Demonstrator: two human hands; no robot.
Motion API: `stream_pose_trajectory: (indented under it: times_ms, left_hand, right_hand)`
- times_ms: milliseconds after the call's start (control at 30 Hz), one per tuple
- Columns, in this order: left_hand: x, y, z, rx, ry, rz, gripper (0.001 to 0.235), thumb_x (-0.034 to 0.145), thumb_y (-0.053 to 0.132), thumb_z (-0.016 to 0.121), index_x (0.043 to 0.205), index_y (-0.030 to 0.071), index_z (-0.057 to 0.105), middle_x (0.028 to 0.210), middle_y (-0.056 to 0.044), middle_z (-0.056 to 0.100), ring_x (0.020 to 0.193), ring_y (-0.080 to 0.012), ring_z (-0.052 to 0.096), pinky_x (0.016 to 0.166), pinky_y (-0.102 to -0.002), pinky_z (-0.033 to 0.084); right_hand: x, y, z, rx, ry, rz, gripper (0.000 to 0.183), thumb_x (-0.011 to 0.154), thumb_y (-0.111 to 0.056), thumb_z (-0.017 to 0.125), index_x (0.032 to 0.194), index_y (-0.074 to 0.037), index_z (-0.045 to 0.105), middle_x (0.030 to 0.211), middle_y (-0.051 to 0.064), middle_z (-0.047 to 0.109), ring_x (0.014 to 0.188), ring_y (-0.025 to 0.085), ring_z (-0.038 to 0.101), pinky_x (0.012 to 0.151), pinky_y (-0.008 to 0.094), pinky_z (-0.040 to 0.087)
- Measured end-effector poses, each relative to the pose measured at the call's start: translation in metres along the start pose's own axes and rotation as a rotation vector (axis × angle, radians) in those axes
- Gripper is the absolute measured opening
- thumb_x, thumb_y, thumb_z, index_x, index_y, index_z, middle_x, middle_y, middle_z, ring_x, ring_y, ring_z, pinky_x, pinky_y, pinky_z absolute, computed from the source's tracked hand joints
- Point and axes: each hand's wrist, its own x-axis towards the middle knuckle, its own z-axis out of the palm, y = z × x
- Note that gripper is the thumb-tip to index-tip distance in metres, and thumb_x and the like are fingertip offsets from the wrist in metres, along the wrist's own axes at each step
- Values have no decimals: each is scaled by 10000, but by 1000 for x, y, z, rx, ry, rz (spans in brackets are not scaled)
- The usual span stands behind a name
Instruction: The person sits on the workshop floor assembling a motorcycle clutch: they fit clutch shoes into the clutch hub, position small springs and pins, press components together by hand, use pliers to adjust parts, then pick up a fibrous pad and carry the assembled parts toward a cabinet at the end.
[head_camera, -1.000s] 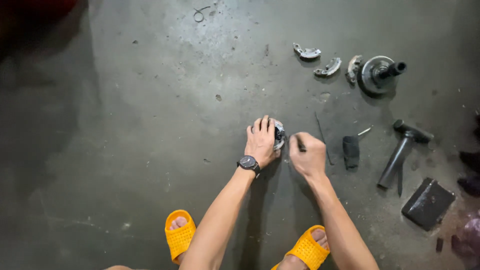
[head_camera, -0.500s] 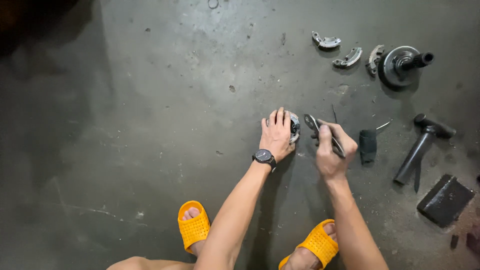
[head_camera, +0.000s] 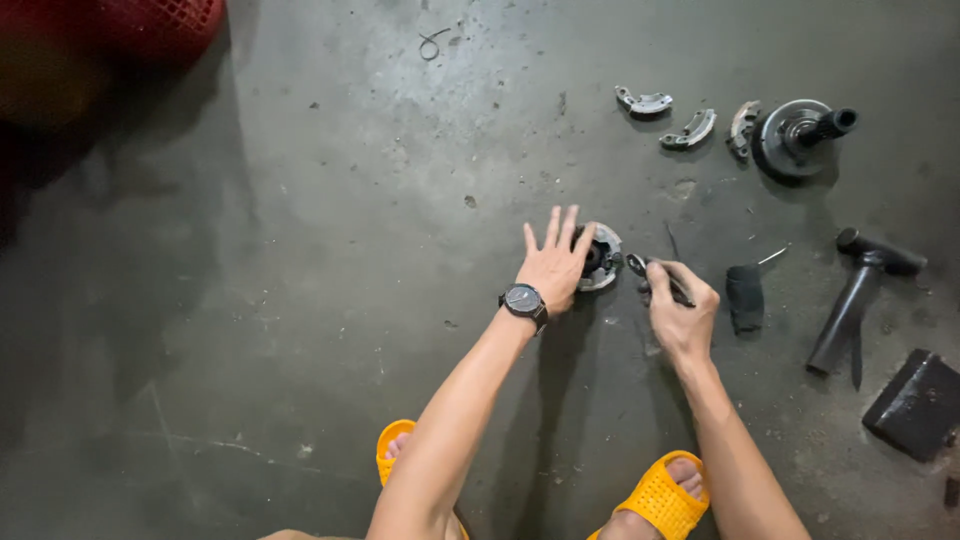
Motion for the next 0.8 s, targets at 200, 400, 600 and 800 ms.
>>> stream_pose_trajectory:
  times_ms: [200, 400, 600, 800]
  left_hand:
    - [14, 41, -20, -453, -173, -364, 1137, 644, 443, 919, 1522, 13, 337, 1564, -223, 319, 1439, -386, 336, 1114, -700, 295]
    - [15, 36, -8, -325, -51, -351, 1011, 646, 399, 930, 1439, 13, 437, 1464, -174, 445, 1351, -367, 434, 1057, -629, 388]
    - [9, 31, -4, -398, 5, -308, 1001, 605, 384, 940, 1430, 57, 477, 1458, -164, 453, 1336, -375, 433, 1019, -614, 387]
    - [7, 32, -16, -418, 1, -320, 1000, 583, 385, 944, 1417, 63, 497, 1430, -143, 480, 1329, -360, 452, 1011, -568, 415]
  right_hand:
    - [7, 1, -5, -55, -22, -109, 200, 1025, -130, 639, 1027, 53, 720, 782, 67, 704, 721, 95, 653, 650, 277, 520]
    - [0, -30, -2, -45, 145, -319, 222, 1029, -121, 589, 1102, 29, 736, 785, 99, 708, 684, 128, 668, 620, 284, 515]
    - [25, -28, 16, -167, -23, -262, 180, 991, -123, 653, 1006, 36, 736, 792, 165, 698, 691, 204, 679, 637, 330, 520]
    - [12, -7, 16, -103, 140, -444, 152, 1017, -88, 602, 1036, 18, 709, 882, 184, 708, 792, 254, 713, 722, 345, 543]
